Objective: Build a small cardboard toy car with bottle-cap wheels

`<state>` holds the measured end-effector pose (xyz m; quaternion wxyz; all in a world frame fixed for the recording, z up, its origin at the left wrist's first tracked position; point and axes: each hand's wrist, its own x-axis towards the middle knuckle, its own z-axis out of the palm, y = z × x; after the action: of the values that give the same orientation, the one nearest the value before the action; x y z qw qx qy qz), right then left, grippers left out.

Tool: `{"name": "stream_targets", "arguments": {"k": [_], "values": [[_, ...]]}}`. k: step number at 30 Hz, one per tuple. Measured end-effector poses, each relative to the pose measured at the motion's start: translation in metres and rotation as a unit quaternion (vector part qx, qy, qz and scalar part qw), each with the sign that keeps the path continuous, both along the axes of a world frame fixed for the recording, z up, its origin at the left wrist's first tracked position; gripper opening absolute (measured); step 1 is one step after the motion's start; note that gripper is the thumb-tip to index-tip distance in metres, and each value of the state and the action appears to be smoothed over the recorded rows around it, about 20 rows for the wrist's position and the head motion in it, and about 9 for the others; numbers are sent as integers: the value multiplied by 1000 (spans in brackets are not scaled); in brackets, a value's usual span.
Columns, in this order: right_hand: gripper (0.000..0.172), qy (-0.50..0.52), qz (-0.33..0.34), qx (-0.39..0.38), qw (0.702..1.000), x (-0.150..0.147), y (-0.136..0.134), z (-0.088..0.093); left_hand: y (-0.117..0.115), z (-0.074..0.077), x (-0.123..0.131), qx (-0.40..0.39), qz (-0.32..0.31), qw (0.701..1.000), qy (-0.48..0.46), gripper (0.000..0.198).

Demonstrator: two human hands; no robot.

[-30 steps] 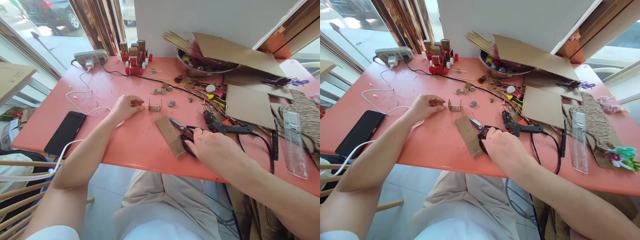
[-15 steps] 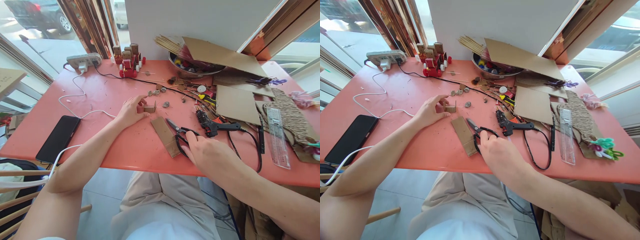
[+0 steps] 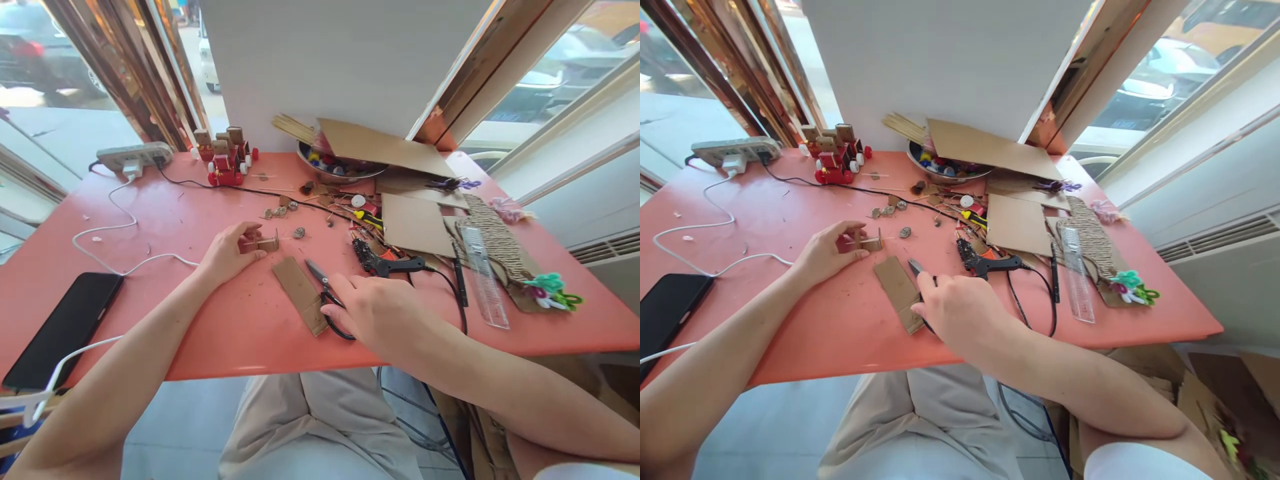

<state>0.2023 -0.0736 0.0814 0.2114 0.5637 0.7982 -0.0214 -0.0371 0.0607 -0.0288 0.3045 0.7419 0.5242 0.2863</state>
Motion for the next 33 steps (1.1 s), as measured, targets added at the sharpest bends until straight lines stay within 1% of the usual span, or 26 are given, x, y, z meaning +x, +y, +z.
{"name": "stream_targets", "arguments": {"k": [3, 5, 7, 9, 10, 12, 14, 16, 19, 23, 26, 29, 33], "values": [[23, 28, -1, 8, 1000, 1, 13, 10, 1, -3, -2, -5, -3, 1000, -10, 61], [20, 51, -27, 24, 998, 7, 30, 17, 0, -5, -2, -10, -5, 1000, -19, 60], [19, 81, -85, 52, 992, 19, 57, 23, 0, -8, -2, -19, -3, 999, -29, 60], [25, 116, -137, 108, 978, 37, 89, 28, -1, -10, -3, -25, -3, 999, -30, 61], [28, 138, -143, 127, 972, 49, 106, 28, -1, -11, -3, -25, -4, 999, -25, 60], [30, 166, -148, 141, 965, 73, 140, 26, -2, -12, -5, -18, -4, 1000, -12, 58], [34, 166, -140, 148, 965, 96, 168, 20, -2, -12, -6, -13, -7, 1000, 1, 58], [34, 162, -142, 137, 967, 113, 189, 11, -3, -11, -7, -16, -12, 1000, 6, 59], [34, 152, -136, 142, 969, 130, 212, -3, -5, -10, -9, -25, -15, 1000, 5, 63], [41, 135, -108, 188, 967, 144, 230, -18, -5, -9, -10, -28, -11, 1000, 1, 65], [41, 150, -79, 213, 962, 152, 235, -24, -6, -9, -10, -31, -9, 999, -2, 65], [38, 155, -74, 221, 960, 151, 228, -22, -7, -9, -10, -33, -5, 999, 2, 64], [40, 171, -83, 237, 953, 131, 201, -12, -9, -9, -11, -31, -3, 1000, 4, 62]]}}
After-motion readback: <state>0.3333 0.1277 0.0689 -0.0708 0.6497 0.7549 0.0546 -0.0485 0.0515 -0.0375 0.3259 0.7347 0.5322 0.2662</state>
